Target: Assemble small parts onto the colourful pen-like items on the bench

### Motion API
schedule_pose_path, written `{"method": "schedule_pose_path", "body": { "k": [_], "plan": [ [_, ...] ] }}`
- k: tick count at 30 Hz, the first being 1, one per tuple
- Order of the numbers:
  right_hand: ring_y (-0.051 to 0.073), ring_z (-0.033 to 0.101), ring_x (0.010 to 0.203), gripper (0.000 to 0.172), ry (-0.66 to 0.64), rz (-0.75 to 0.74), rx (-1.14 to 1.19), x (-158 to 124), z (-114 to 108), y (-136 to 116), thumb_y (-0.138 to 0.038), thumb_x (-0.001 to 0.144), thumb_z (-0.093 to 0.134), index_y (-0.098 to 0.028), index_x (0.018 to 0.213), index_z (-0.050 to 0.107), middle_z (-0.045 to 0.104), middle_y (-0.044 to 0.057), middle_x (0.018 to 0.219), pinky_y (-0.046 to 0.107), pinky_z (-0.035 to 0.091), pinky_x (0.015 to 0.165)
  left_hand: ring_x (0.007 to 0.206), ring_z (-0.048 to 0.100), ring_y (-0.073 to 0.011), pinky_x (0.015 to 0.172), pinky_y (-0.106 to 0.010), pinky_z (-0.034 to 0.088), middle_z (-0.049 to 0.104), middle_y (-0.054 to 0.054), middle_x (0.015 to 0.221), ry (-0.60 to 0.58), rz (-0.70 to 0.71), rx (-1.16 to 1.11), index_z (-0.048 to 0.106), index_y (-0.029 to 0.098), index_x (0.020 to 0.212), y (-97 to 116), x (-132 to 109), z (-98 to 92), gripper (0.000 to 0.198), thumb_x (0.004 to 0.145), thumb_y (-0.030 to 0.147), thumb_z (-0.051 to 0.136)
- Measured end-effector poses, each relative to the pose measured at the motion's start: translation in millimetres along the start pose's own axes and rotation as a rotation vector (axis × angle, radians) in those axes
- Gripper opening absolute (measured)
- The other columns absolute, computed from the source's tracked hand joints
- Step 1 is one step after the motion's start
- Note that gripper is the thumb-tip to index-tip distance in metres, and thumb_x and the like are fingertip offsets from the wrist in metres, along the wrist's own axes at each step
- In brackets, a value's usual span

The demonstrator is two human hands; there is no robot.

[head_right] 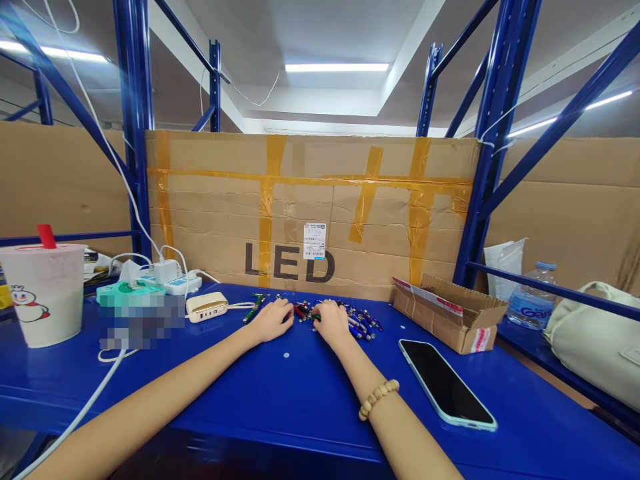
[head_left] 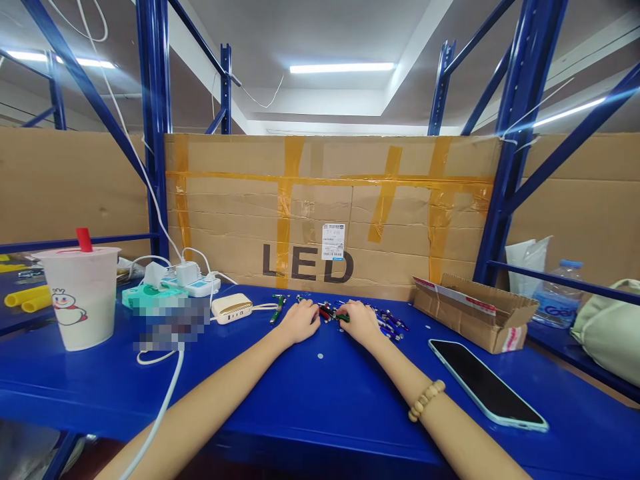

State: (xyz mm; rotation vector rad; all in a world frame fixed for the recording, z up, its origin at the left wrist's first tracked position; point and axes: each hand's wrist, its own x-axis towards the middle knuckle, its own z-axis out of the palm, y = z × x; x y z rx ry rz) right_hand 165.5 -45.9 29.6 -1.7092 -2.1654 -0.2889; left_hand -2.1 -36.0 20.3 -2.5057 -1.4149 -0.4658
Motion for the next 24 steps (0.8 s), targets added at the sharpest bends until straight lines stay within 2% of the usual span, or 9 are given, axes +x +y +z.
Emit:
{"method": "schedule_pose_path", "body": {
  "k": [2, 4, 10, 13, 16, 18, 20, 21, 24],
  "plan": [
    [0.020, 0.051, 0.093, 0.021, 0.008, 0.009, -0.005, 0, 1, 1, -0.018, 0.071, 0.054, -0.021, 0.090, 0.064, 0.061, 0.005, 0.093, 0.030, 0.036, 0.075, 0.088, 0.052, -0.0186, 0.078, -0.030, 0.041, 0.056, -0.006, 0.091, -0.003, 0.151, -0.021, 0.053, 0.018, 0.084, 4, 0, -0.6, 0.023, 0.083, 0.026, 0.032],
    [0.021, 0.051, 0.095, 0.023, 0.010, 0.010, 0.011, 0, 2, 1, -0.020, 0.073, 0.053, -0.020, 0.093, 0.063, 0.060, 0.006, 0.096, 0.031, 0.036, 0.076, 0.085, 0.053, -0.0175, 0.074, -0.029, 0.042, 0.056, -0.005, 0.090, -0.016, 0.220, -0.032, 0.052, 0.018, 0.085, 8, 0, -0.4, 0.023, 0.084, 0.027, 0.031],
    [0.020, 0.047, 0.102, 0.031, -0.004, -0.119, 0.188, -1, 9, -2, -0.030, 0.083, 0.042, -0.021, 0.109, 0.056, 0.055, 0.008, 0.106, 0.034, 0.036, 0.082, 0.083, 0.054, -0.0180, 0.074, -0.030, 0.042, 0.058, -0.006, 0.090, -0.063, 0.203, -0.022, 0.052, 0.017, 0.085, 16, -2, 0.5, 0.024, 0.085, 0.028, 0.030],
    [0.020, 0.046, 0.103, 0.030, -0.022, -0.164, 0.216, -1, 12, -3, -0.029, 0.081, 0.046, -0.021, 0.108, 0.057, 0.054, 0.008, 0.106, 0.034, 0.035, 0.084, 0.096, 0.050, -0.0236, 0.082, -0.037, 0.039, 0.055, -0.011, 0.100, 0.000, 0.062, 0.082, 0.052, 0.014, 0.095, 19, -2, 0.3, 0.026, 0.083, 0.028, 0.034],
    [0.021, 0.046, 0.103, 0.028, -0.037, -0.163, 0.215, -1, 11, -2, -0.025, 0.078, 0.049, -0.020, 0.104, 0.059, 0.054, 0.008, 0.107, 0.035, 0.035, 0.084, 0.105, 0.043, -0.0299, 0.083, -0.042, 0.038, 0.050, -0.018, 0.109, 0.064, -0.217, 0.240, 0.048, 0.008, 0.105, 17, -1, -1.5, 0.030, 0.081, 0.023, 0.038],
    [0.021, 0.046, 0.103, 0.028, -0.048, -0.153, 0.222, -1, 10, -2, -0.024, 0.077, 0.049, -0.020, 0.103, 0.059, 0.053, 0.008, 0.107, 0.036, 0.035, 0.083, 0.104, 0.044, -0.0324, 0.076, -0.041, 0.041, 0.049, -0.022, 0.108, 0.033, -0.427, 0.302, 0.046, 0.005, 0.106, 10, -1, -3.8, 0.030, 0.079, 0.016, 0.039],
    [0.021, 0.046, 0.103, 0.028, -0.058, -0.146, 0.226, -2, 9, -1, -0.023, 0.077, 0.049, -0.021, 0.103, 0.059, 0.053, 0.008, 0.107, 0.036, 0.036, 0.082, 0.099, 0.048, -0.0336, 0.065, -0.038, 0.044, 0.049, -0.023, 0.105, -0.057, -0.625, 0.261, 0.045, 0.004, 0.107, -1, -1, -6.7, 0.030, 0.077, 0.010, 0.040],
    [0.021, 0.046, 0.103, 0.028, -0.061, -0.143, 0.226, -2, 9, -1, -0.023, 0.077, 0.049, -0.021, 0.102, 0.059, 0.053, 0.008, 0.107, 0.036, 0.036, 0.081, 0.095, 0.052, -0.0317, 0.064, -0.036, 0.045, 0.051, -0.023, 0.103, -0.097, -0.677, 0.202, 0.044, 0.003, 0.107, -7, -1, -8.1, 0.030, 0.078, 0.006, 0.037],
    [0.021, 0.046, 0.104, 0.027, -0.057, -0.138, 0.231, -2, 8, -1, -0.023, 0.077, 0.049, -0.021, 0.102, 0.059, 0.053, 0.008, 0.107, 0.036, 0.035, 0.082, 0.095, 0.055, -0.0261, 0.073, -0.033, 0.043, 0.054, -0.020, 0.103, -0.124, -0.634, 0.129, 0.044, 0.006, 0.108, -24, -1, -10.9, 0.034, 0.076, -0.001, 0.035]
  ]
}}
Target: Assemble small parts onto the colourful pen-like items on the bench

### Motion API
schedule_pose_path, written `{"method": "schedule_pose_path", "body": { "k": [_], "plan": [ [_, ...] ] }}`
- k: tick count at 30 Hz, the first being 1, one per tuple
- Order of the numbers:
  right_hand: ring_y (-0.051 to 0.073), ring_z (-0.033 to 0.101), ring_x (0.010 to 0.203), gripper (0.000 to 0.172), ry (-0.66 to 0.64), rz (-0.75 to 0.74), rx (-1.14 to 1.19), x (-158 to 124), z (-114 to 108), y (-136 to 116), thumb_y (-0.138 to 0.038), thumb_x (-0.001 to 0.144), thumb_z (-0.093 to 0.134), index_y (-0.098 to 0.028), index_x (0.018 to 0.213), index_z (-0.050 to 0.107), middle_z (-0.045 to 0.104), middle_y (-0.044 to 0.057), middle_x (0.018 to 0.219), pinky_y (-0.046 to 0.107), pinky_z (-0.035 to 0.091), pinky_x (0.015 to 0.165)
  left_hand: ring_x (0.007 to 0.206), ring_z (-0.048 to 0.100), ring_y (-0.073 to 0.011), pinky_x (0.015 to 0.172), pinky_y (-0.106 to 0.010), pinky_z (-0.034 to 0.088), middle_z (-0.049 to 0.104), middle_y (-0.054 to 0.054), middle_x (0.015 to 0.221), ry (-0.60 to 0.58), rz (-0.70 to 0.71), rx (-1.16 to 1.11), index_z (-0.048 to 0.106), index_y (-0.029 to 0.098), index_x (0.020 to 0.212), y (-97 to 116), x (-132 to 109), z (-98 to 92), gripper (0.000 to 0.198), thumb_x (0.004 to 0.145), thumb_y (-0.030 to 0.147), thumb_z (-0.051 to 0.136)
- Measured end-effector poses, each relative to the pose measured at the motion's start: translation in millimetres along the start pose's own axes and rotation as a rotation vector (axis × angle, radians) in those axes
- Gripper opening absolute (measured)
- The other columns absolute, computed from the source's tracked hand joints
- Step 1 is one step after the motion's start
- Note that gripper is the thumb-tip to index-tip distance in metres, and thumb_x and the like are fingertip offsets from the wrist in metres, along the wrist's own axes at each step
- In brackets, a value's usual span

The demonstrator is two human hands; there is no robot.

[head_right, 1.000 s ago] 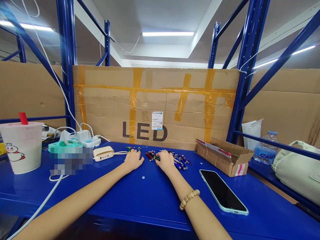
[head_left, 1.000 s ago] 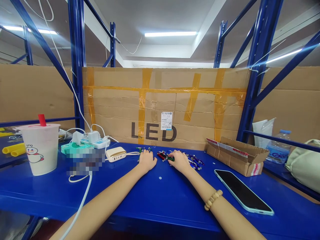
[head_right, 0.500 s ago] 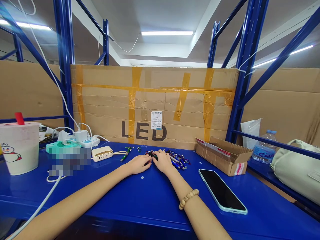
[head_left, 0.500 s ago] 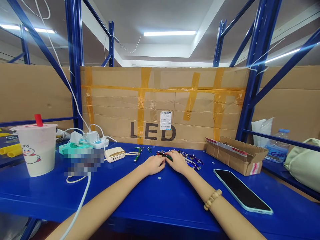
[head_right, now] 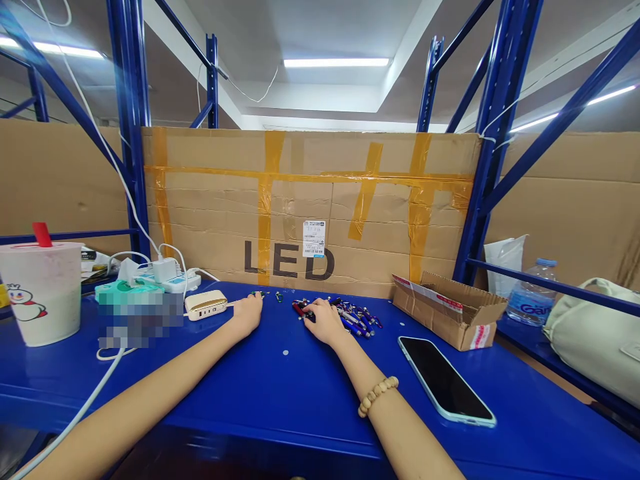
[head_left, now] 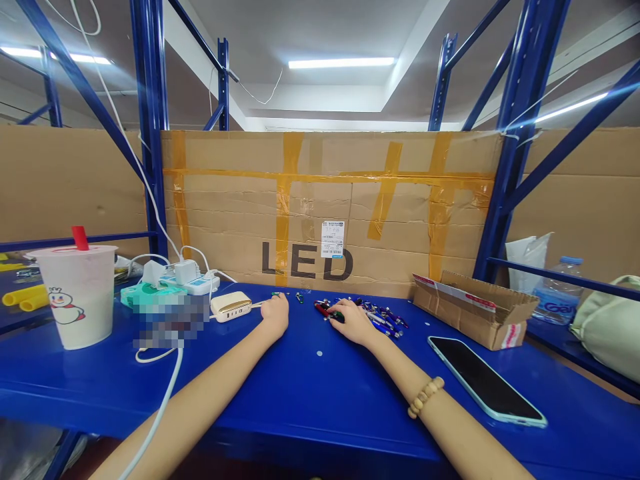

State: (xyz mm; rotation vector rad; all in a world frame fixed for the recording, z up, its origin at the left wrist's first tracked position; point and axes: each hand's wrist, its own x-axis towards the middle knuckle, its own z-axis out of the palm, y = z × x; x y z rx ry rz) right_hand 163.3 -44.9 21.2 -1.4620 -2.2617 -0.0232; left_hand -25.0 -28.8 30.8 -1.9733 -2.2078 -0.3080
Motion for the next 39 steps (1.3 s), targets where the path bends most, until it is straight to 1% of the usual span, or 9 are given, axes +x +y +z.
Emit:
{"method": "schedule_pose_path", "body": {
  "k": [3, 9, 16, 19, 22, 26, 30, 35, 39],
  "plan": [
    [0.021, 0.046, 0.104, 0.027, 0.002, -0.002, 0.005, 0, 0, -1, -0.023, 0.077, 0.048, -0.021, 0.101, 0.060, 0.053, 0.008, 0.107, 0.036, 0.035, 0.082, 0.096, 0.055, -0.0235, 0.076, -0.032, 0.042, 0.057, -0.014, 0.102, 0.048, 0.106, -0.151, 0.044, 0.012, 0.107, -4, 9, 3.7, 0.029, 0.080, 0.006, 0.037],
    [0.022, 0.045, 0.105, 0.027, 0.001, 0.005, 0.005, -1, 0, 0, -0.023, 0.077, 0.048, -0.021, 0.101, 0.060, 0.053, 0.008, 0.107, 0.037, 0.034, 0.082, 0.076, 0.058, -0.0146, 0.073, -0.026, 0.044, 0.061, -0.003, 0.078, 0.067, 0.323, -0.843, 0.052, 0.015, 0.102, 7, 20, 28.0, 0.023, 0.080, 0.017, 0.045],
    [0.019, 0.048, 0.100, 0.029, 0.103, -0.049, 0.030, 3, 0, 1, -0.024, 0.078, 0.048, -0.021, 0.105, 0.057, 0.056, 0.006, 0.105, 0.031, 0.035, 0.079, 0.069, 0.054, -0.0119, 0.071, -0.027, 0.047, 0.059, -0.004, 0.088, 0.027, 0.368, -1.088, 0.061, 0.016, 0.099, 16, 18, 31.6, 0.032, 0.068, 0.015, 0.056],
    [0.018, 0.049, 0.099, 0.026, 0.164, -0.065, 0.043, 3, -2, -1, -0.025, 0.080, 0.047, -0.022, 0.104, 0.057, 0.058, 0.004, 0.103, 0.030, 0.035, 0.078, 0.073, 0.056, -0.0139, 0.073, -0.029, 0.048, 0.058, -0.006, 0.092, 0.057, 0.388, -0.983, 0.060, 0.016, 0.100, 15, 15, 23.7, 0.027, 0.075, 0.019, 0.050],
    [0.018, 0.050, 0.098, 0.025, 0.156, -0.048, 0.025, 3, -3, -2, -0.024, 0.079, 0.047, -0.022, 0.102, 0.058, 0.059, 0.003, 0.101, 0.031, 0.034, 0.078, 0.095, 0.052, -0.0181, 0.087, -0.032, 0.041, 0.056, -0.008, 0.100, 0.173, 0.408, -0.627, 0.056, 0.016, 0.101, 7, 14, 17.9, 0.026, 0.081, 0.016, 0.039],
    [0.018, 0.050, 0.098, 0.026, 0.150, -0.040, 0.024, 2, -3, -3, -0.022, 0.079, 0.047, -0.022, 0.102, 0.058, 0.059, 0.004, 0.102, 0.030, 0.034, 0.079, 0.109, 0.042, -0.0250, 0.092, -0.042, 0.035, 0.050, -0.007, 0.116, 0.079, 0.428, -0.282, 0.046, 0.020, 0.115, -4, 13, 18.9, 0.035, 0.082, 0.018, 0.035],
    [0.018, 0.050, 0.097, 0.027, 0.147, -0.055, 0.037, 1, -3, -4, -0.022, 0.079, 0.047, -0.022, 0.103, 0.058, 0.059, 0.004, 0.101, 0.030, 0.035, 0.078, 0.117, 0.034, -0.0292, 0.095, -0.049, 0.027, 0.046, -0.001, 0.125, -0.027, 0.476, -0.217, 0.049, 0.027, 0.113, -5, 12, 20.3, 0.034, 0.085, 0.030, 0.030],
    [0.017, 0.051, 0.095, 0.027, 0.143, -0.066, 0.054, 1, -2, -3, -0.020, 0.078, 0.047, -0.022, 0.103, 0.059, 0.059, 0.004, 0.100, 0.030, 0.036, 0.079, 0.109, 0.042, -0.0219, 0.094, -0.040, 0.031, 0.050, -0.001, 0.120, 0.007, 0.628, -0.268, 0.046, 0.026, 0.115, -3, 10, 16.7, 0.037, 0.082, 0.022, 0.031],
    [0.017, 0.052, 0.094, 0.027, 0.150, -0.067, 0.054, 1, -1, -2, -0.020, 0.079, 0.046, -0.022, 0.103, 0.058, 0.059, 0.004, 0.099, 0.030, 0.036, 0.079, 0.116, 0.034, -0.0282, 0.095, -0.047, 0.027, 0.043, -0.005, 0.129, -0.028, 0.499, -0.252, 0.038, 0.023, 0.124, -3, 10, 18.1, 0.043, 0.082, 0.030, 0.031]
  ]
}}
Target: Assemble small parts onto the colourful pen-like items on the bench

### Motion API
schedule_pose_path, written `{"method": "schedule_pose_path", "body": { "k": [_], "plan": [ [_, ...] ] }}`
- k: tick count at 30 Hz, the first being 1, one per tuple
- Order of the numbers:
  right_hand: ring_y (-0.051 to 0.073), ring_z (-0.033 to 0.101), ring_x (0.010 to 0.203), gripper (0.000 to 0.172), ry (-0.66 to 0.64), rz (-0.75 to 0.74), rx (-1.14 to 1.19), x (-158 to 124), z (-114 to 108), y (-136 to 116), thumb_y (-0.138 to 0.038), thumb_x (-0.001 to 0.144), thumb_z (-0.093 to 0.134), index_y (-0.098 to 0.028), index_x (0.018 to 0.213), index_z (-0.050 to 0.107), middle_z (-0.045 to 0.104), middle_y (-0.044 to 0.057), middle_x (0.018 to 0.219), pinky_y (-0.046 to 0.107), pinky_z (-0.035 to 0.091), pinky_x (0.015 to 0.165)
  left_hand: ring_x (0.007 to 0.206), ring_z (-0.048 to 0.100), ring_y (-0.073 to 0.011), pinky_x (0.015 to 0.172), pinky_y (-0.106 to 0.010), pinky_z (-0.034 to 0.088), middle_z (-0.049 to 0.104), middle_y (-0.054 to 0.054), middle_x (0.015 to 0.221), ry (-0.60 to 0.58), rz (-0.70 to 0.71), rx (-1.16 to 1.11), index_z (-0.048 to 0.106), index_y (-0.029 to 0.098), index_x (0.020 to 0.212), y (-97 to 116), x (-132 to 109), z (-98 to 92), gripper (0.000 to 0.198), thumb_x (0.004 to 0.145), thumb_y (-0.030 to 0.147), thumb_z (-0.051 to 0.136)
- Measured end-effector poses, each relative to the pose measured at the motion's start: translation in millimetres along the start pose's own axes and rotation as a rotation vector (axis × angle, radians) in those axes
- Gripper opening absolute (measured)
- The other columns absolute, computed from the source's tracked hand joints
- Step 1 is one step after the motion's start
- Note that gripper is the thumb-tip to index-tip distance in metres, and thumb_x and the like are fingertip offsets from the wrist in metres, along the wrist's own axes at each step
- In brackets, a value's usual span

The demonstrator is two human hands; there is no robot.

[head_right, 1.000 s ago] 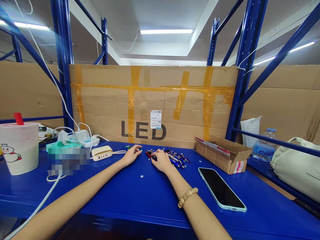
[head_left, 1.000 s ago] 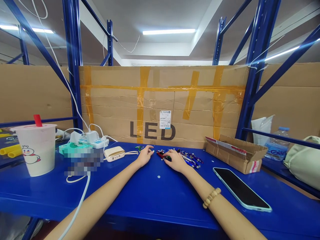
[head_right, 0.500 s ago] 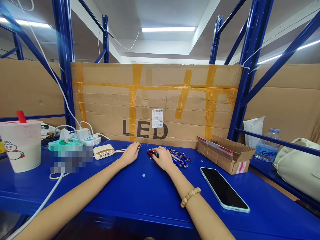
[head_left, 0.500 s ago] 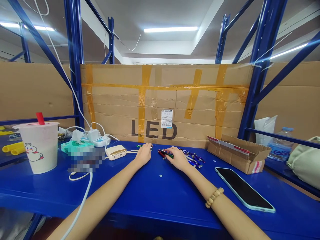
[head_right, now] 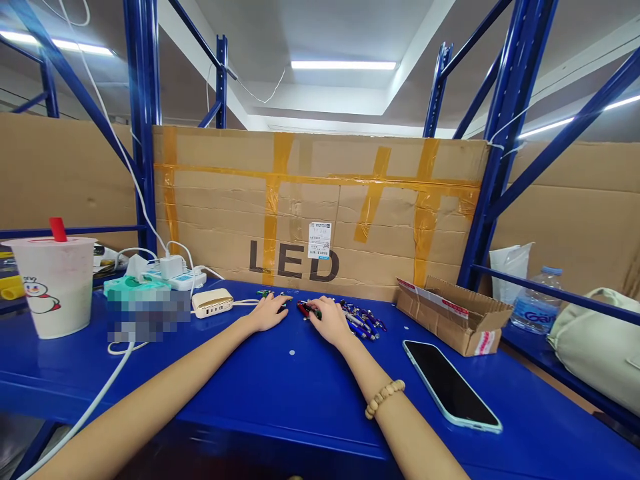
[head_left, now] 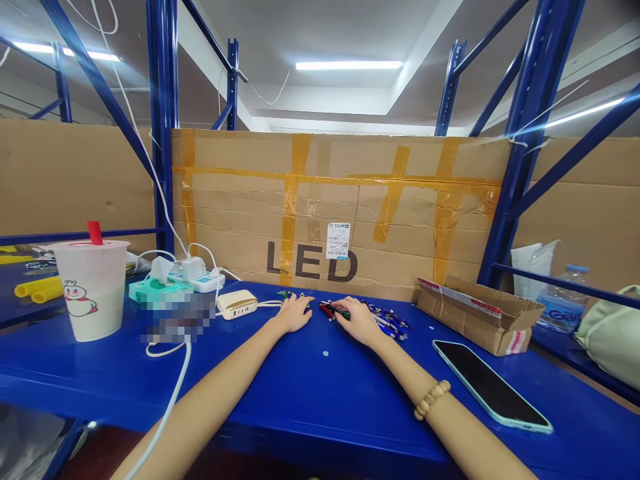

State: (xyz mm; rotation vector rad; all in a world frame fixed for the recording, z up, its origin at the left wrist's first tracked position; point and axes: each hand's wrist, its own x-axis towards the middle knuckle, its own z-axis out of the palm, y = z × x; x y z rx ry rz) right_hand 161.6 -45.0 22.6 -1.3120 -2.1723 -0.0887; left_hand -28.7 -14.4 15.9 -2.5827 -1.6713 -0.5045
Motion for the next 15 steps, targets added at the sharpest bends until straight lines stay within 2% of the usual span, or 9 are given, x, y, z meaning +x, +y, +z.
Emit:
{"method": "schedule_pose_path", "body": {
  "k": [2, 4, 7, 15],
  "plan": [
    [0.017, 0.052, 0.093, 0.027, -0.001, 0.000, -0.003, 0.1, 0.4, 0.3, -0.020, 0.079, 0.046, -0.022, 0.103, 0.058, 0.059, 0.004, 0.098, 0.030, 0.037, 0.079, 0.118, 0.031, -0.0303, 0.096, -0.049, 0.025, 0.044, -0.004, 0.128, -0.037, -0.026, 0.002, 0.043, 0.023, 0.120, -0.9, 0.1, 0.6, 0.042, 0.083, 0.034, 0.029],
    [0.016, 0.052, 0.093, 0.027, -0.004, -0.003, -0.002, 0.1, 0.6, 0.3, -0.020, 0.078, 0.047, -0.022, 0.102, 0.059, 0.059, 0.004, 0.098, 0.029, 0.037, 0.079, 0.117, 0.032, -0.0289, 0.096, -0.048, 0.026, 0.045, -0.004, 0.127, -0.044, 0.009, -0.001, 0.045, 0.023, 0.118, -1.6, 0.2, 0.6, 0.040, 0.083, 0.034, 0.028],
    [0.016, 0.052, 0.094, 0.027, -0.002, -0.009, -0.001, -0.2, 0.5, 0.0, -0.019, 0.078, 0.047, -0.021, 0.102, 0.058, 0.059, 0.004, 0.098, 0.029, 0.037, 0.079, 0.118, 0.033, -0.0275, 0.097, -0.047, 0.026, 0.039, -0.005, 0.132, -0.025, 0.032, -0.010, 0.038, 0.024, 0.125, -2.2, 0.5, 0.6, 0.044, 0.082, 0.031, 0.029],
    [0.017, 0.052, 0.091, 0.027, -0.010, 0.012, -0.026, -1.4, -0.3, -3.7, -0.018, 0.077, 0.046, -0.020, 0.100, 0.060, 0.059, 0.005, 0.096, 0.029, 0.037, 0.075, 0.128, 0.014, -0.0352, 0.100, -0.053, 0.012, 0.021, -0.003, 0.142, -0.082, -0.099, 0.015, 0.030, 0.025, 0.131, -3.1, 3.1, 3.6, 0.053, 0.081, 0.043, 0.027]
  ]
}}
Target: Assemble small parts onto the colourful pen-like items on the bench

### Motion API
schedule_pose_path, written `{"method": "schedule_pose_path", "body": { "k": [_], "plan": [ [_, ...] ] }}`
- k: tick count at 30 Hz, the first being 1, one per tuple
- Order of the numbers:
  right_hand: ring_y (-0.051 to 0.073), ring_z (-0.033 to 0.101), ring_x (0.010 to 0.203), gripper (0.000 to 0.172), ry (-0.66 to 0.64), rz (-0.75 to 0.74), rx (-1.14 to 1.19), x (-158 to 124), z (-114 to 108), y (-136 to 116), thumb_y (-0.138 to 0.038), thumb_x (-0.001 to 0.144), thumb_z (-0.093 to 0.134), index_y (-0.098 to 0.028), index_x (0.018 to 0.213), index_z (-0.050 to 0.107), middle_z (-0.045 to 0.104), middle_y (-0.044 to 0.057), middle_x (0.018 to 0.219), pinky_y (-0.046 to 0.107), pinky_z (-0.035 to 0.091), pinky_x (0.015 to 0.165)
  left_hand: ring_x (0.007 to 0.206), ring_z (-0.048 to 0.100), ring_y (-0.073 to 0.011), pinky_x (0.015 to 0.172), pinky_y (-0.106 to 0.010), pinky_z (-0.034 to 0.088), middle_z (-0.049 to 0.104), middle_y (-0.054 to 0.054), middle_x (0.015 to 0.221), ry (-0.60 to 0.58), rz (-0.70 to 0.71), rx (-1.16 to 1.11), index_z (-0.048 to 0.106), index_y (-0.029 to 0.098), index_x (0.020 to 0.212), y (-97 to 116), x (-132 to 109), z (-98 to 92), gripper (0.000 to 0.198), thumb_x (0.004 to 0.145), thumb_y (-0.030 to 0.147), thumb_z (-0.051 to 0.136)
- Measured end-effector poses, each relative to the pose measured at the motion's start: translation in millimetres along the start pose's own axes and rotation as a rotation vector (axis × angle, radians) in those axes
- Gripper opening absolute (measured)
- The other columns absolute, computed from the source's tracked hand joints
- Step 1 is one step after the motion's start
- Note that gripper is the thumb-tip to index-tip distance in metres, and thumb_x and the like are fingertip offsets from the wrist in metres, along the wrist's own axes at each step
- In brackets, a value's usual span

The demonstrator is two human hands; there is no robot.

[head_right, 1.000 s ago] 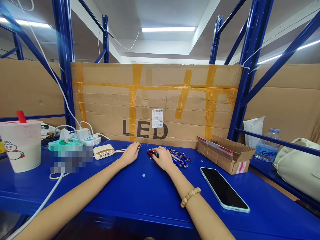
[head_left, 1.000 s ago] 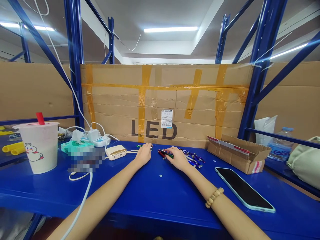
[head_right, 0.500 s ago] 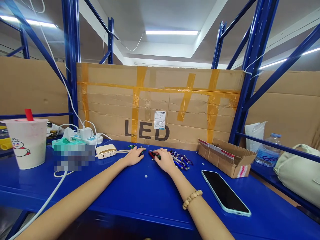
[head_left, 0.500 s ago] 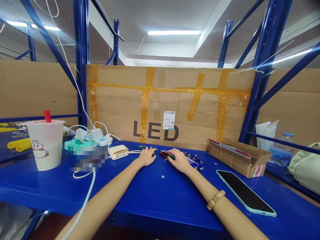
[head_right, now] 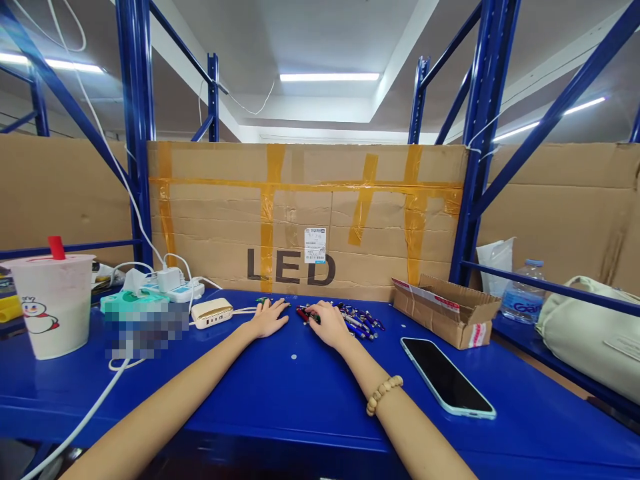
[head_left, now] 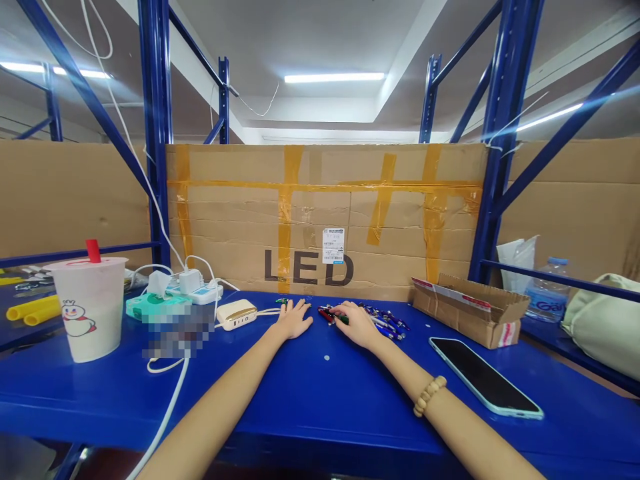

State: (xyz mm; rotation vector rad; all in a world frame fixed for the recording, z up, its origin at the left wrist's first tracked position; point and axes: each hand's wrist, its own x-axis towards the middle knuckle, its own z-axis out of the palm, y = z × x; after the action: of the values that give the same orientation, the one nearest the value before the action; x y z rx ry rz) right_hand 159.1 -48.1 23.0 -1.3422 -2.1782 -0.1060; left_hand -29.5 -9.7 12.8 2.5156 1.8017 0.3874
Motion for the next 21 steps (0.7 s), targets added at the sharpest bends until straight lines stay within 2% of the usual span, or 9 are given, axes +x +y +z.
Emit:
{"method": "schedule_pose_path", "body": {
  "k": [6, 10, 13, 21],
  "plan": [
    [0.017, 0.052, 0.088, 0.023, 0.011, -0.047, -0.002, 0, 3, -1, -0.018, 0.076, 0.047, -0.021, 0.094, 0.061, 0.059, 0.004, 0.091, 0.030, 0.037, 0.075, 0.128, 0.011, -0.0359, 0.099, -0.055, 0.010, 0.015, -0.002, 0.143, -0.061, 0.018, -0.001, 0.023, 0.027, 0.134, 0, 0, -1.8, 0.057, 0.082, 0.048, 0.022],
    [0.016, 0.052, 0.089, 0.023, 0.008, -0.057, 0.013, 0, 4, 0, -0.017, 0.075, 0.048, -0.021, 0.093, 0.062, 0.059, 0.004, 0.094, 0.030, 0.037, 0.078, 0.129, 0.015, -0.0312, 0.101, -0.050, 0.014, 0.017, -0.006, 0.143, -0.029, 0.038, 0.025, 0.025, 0.023, 0.134, 2, -1, -2.1, 0.057, 0.082, 0.047, 0.026],
    [0.017, 0.052, 0.090, 0.023, -0.003, -0.064, 0.019, 0, 4, -1, -0.016, 0.075, 0.049, -0.021, 0.093, 0.062, 0.059, 0.004, 0.094, 0.030, 0.036, 0.079, 0.130, 0.012, -0.0278, 0.103, -0.046, 0.014, 0.015, -0.011, 0.142, 0.001, 0.045, 0.058, 0.026, 0.018, 0.133, 5, -2, -2.0, 0.061, 0.080, 0.048, 0.029],
    [0.017, 0.051, 0.094, 0.021, -0.025, -0.076, 0.036, -1, 2, -5, -0.016, 0.075, 0.050, -0.020, 0.092, 0.062, 0.059, 0.005, 0.094, 0.031, 0.036, 0.081, 0.131, 0.010, -0.0250, 0.105, -0.042, 0.013, 0.019, -0.013, 0.141, 0.052, 0.099, 0.147, 0.032, 0.011, 0.130, 10, 2, -2.6, 0.060, 0.081, 0.046, 0.030]
  ]
}}
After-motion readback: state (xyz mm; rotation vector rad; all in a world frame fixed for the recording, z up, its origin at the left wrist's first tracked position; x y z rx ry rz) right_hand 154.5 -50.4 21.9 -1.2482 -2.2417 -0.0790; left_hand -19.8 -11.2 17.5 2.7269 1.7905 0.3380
